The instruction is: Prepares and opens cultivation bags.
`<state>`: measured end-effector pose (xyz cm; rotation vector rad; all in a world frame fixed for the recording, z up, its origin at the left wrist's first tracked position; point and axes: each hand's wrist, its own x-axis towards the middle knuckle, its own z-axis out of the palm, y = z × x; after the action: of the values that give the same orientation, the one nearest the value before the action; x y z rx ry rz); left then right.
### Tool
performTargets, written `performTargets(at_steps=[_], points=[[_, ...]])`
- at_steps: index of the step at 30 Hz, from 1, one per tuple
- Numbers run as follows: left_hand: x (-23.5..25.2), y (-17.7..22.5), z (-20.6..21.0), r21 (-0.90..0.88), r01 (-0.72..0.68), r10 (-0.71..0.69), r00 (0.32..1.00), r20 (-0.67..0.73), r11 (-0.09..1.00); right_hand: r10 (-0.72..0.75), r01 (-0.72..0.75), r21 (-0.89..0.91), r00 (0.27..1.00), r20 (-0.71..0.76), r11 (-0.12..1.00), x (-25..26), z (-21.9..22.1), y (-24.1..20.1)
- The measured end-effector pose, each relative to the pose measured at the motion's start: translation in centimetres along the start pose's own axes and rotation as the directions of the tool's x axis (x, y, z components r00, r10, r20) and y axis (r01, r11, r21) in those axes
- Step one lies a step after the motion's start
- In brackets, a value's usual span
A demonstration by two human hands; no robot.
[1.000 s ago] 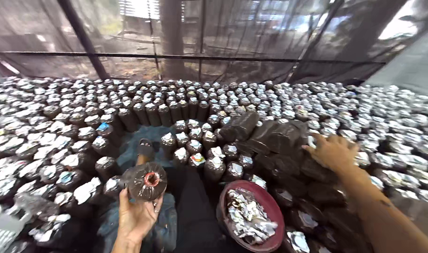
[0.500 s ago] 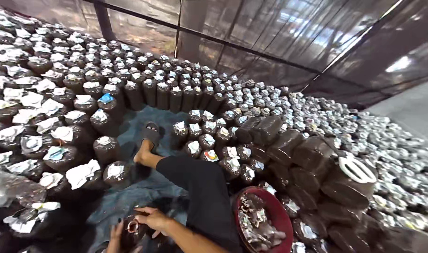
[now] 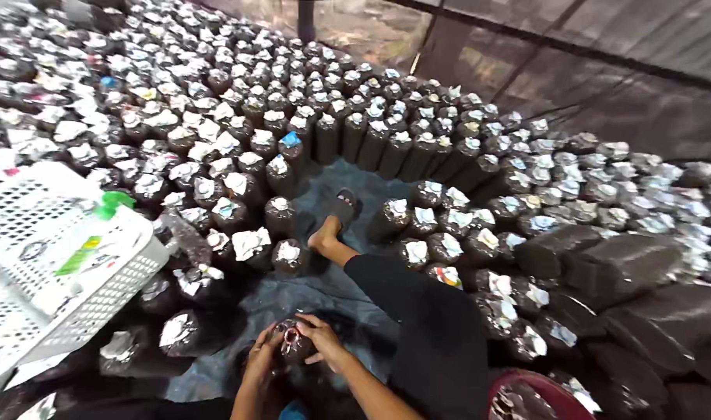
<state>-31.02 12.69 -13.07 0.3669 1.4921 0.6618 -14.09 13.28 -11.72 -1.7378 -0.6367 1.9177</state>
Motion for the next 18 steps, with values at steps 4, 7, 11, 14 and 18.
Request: performTargets(at_steps=[4, 7, 11, 14, 18], points=[[0.2, -1.2, 0.6, 0.091, -0.219, 0.224, 0.974, -0.043, 0.971, -0.056, 0.045, -0.133, 0.995, -0.081, 0.990, 0.1, 0.9, 0.2], [0.8, -1.4, 0.9, 0.146, -0.363, 0.378, 0.921, -0.093, 0.920, -0.176, 0.146, -0.189, 0.973, -0.152, 0.971, 1.3, 1.5, -0.1], [1.8, -1.7, 0.9, 0.254, -0.395, 0.436, 0.890, -0.132, 0.883, -0.279, 0.181, -0.392, 0.937, -0.208, 0.902, 2.2, 2.1, 0.1], [1.5, -2.1, 1.6, 0.403, -0.364, 0.459, 0.873, -0.166, 0.839, -0.412, 0.129, -0.699, 0.875, -0.253, 0.703, 1.6, 2.7, 1.0], [0.0, -2.4, 2.8, 0.604, -0.241, 0.469, 0.847, -0.251, 0.760, -0.488, 0.122, -0.782, 0.836, -0.252, 0.612, 1.6, 2.5, 2.4]])
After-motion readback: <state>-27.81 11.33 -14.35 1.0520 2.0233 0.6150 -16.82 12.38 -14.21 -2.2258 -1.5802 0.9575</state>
